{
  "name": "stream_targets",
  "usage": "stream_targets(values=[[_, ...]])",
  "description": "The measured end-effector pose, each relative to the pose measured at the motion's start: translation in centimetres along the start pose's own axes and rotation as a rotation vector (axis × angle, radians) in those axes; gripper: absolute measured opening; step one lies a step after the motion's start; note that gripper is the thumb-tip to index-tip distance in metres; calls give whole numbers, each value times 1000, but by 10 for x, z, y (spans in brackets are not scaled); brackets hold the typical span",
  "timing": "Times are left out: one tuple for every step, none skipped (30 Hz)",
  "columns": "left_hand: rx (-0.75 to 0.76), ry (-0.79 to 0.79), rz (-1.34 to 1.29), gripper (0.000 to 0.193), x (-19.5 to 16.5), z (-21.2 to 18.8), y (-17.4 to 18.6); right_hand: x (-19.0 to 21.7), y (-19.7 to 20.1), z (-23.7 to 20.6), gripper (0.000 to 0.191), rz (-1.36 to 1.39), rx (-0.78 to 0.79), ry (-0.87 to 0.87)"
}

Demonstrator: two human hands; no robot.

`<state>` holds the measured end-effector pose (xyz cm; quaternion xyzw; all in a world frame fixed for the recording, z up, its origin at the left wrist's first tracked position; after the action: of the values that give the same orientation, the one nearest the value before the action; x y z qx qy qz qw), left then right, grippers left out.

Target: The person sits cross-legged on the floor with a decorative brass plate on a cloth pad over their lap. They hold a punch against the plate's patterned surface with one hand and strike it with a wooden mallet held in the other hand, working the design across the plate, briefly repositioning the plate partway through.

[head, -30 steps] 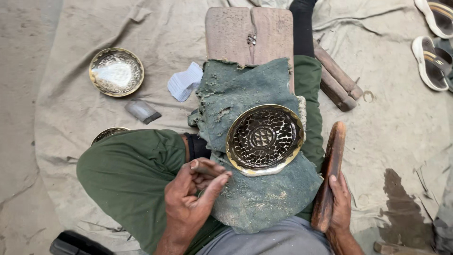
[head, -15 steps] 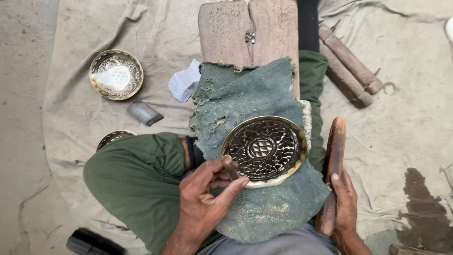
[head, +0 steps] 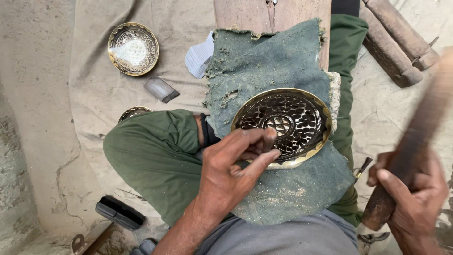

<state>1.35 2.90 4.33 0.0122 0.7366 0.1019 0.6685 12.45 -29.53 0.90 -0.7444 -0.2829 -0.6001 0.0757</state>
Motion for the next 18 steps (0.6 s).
stream_targets(values=[[-9, 7, -9, 37, 0, 2, -1, 6, -3, 1, 59, 99, 70, 1], [-19, 15, -19, 40, -1, 3, -2, 12, -4, 1, 61, 197, 140, 1], [-11, 19, -37, 40, -2, 4, -3, 15, -6, 3, 63, 295, 209, 2], [-2, 23, -55, 41, -2, 4, -4, 15, -4, 3, 55, 196, 178, -106], [6, 25, -74, 41, -3, 4, -5, 13, -1, 6, 48, 96, 146, -212], [4, -15, -17, 39, -4, 4, -7, 11, 2, 9, 40, -5, 117, -320], [-1, -50, 39, 37, -6, 4, -8, 14, 6, 12, 40, -87, 123, -298], [-4, -83, 95, 34, -8, 3, -10, 15, 9, 17, 39, -169, 130, -275], [-10, -57, 135, 35, -8, 3, -12, 18, 12, 21, 39, -248, 133, -249], [-14, -33, 176, 36, -7, 3, -14, 19, 15, 26, 36, -364, 196, -333], [-20, -9, 219, 36, -6, 4, -16, 20, 19, 31, 33, -479, 259, -416], [-45, -11, 254, 37, -6, 3, -17, 23, 22, 34, 30, -594, 323, -499], [-68, -15, 289, 38, -6, 3, -17, 32, 22, 39, 28, -665, 316, -343], [-90, -19, 323, 38, -5, 3, -18, 41, 21, 40, 26, -733, 306, -188], [-103, -22, 299, 39, -5, 3, -19, 49, 19, 43, 27, -800, 295, -131], [-116, -23, 276, 39, -4, 3, -20, 57, 16, 45, 28, -867, 280, -75], [-128, -28, 254, 40, -4, 3, -20, 63, 14, 50, 34, -933, 257, -113], [-124, -8, 253, 40, -3, 3, -21, 69, 10, 55, 41, -998, 236, -151]])
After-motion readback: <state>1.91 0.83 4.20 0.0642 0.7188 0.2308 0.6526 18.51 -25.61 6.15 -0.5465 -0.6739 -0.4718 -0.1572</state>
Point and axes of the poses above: each hand's wrist, its own z-axis towards the middle knuckle, its own y-axis out of the back of the hand, x = y × z, the point moved 3 cm from there along z, towards the middle knuckle, and after that the axes turned 15 degrees about x, right-handed, at the moved point
